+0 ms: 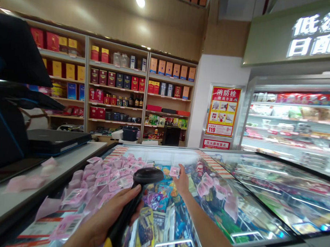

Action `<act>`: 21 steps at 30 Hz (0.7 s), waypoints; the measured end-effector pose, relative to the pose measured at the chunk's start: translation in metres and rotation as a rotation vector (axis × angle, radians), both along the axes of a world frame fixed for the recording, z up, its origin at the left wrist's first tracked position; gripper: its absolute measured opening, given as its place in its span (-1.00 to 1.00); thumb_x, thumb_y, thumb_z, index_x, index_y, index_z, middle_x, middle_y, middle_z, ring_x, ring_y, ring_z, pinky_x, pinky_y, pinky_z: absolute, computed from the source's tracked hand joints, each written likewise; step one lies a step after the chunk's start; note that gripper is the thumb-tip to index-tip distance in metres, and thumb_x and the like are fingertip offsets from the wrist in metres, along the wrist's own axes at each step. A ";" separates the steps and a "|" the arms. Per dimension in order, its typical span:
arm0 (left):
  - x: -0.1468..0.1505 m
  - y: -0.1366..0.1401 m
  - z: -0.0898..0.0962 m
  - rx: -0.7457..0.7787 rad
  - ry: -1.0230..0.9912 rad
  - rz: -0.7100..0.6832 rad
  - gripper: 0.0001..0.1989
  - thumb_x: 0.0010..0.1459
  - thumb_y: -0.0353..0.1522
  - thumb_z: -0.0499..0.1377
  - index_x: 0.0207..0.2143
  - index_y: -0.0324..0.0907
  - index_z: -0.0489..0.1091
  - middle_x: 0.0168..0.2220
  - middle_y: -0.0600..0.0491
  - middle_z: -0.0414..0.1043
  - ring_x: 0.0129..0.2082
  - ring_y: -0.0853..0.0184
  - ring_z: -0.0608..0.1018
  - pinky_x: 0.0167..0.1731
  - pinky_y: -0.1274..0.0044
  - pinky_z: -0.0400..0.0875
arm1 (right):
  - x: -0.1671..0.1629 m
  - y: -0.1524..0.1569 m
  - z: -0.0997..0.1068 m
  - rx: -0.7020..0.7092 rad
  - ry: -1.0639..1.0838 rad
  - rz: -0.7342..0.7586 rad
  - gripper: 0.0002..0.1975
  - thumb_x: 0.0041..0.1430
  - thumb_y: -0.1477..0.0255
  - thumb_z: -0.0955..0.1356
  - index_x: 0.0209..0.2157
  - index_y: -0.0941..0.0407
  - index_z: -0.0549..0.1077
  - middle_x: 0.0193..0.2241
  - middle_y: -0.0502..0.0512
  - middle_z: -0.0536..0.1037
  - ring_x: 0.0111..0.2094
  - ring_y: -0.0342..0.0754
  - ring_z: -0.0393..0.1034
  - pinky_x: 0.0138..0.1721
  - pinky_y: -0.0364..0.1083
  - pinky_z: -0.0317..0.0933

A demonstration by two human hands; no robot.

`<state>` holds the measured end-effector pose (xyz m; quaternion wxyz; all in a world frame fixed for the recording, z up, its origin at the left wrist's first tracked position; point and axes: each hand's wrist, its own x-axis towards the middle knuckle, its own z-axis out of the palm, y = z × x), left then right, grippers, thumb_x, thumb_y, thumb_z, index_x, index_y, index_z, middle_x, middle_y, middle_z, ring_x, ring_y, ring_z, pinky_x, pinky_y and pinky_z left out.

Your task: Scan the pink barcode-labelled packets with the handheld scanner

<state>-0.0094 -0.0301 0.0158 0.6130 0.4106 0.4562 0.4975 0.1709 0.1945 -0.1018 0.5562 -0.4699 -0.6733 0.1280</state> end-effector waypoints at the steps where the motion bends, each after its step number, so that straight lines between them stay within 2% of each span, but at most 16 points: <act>1: 0.002 -0.001 0.000 0.002 -0.003 -0.017 -0.70 -0.11 -0.14 0.09 -0.52 -0.22 0.26 -0.66 0.13 0.29 -0.72 0.52 0.29 -0.71 0.67 0.13 | 0.000 -0.002 0.001 0.004 0.002 -0.003 -0.44 -0.20 0.53 0.25 -0.05 0.15 0.11 -0.40 0.07 0.45 -0.38 -0.07 0.36 -0.35 -0.11 0.20; 6: 0.006 -0.002 -0.001 0.020 -0.062 -0.085 -0.71 -0.08 -0.17 0.07 -0.46 -0.23 0.29 -0.65 0.12 0.30 -0.73 0.54 0.29 -0.73 0.69 0.11 | -0.007 -0.009 0.001 0.011 -0.020 -0.002 -0.39 -0.20 0.54 0.24 -0.01 0.15 0.07 -0.41 0.06 0.45 -0.40 -0.06 0.36 -0.36 -0.10 0.21; 11: 0.006 -0.001 -0.001 0.005 -0.093 -0.046 -0.71 -0.07 -0.17 0.07 -0.43 -0.24 0.29 -0.67 0.13 0.29 -0.74 0.55 0.28 -0.73 0.70 0.12 | -0.017 -0.011 -0.004 0.002 -0.057 -0.035 -0.39 -0.22 0.53 0.24 -0.01 0.16 0.09 -0.43 0.07 0.45 -0.41 -0.03 0.36 -0.37 -0.09 0.21; 16: 0.003 0.000 -0.002 -0.029 -0.069 0.008 -0.67 -0.10 -0.16 0.09 -0.39 -0.24 0.28 -0.68 0.14 0.29 -0.74 0.55 0.29 -0.73 0.71 0.12 | -0.028 -0.014 -0.002 -0.118 -0.106 -0.091 -0.39 -0.21 0.53 0.26 -0.01 0.21 0.10 -0.43 0.12 0.46 -0.41 0.00 0.36 -0.36 -0.08 0.20; 21: -0.005 0.002 -0.006 0.006 -0.057 0.007 -0.67 -0.08 -0.16 0.07 -0.37 -0.25 0.27 -0.68 0.15 0.28 -0.74 0.54 0.27 -0.73 0.69 0.12 | -0.052 -0.018 0.005 -0.173 -0.136 -0.040 -0.37 -0.19 0.54 0.25 0.01 0.23 0.06 -0.40 0.12 0.46 -0.37 -0.01 0.35 -0.31 -0.08 0.18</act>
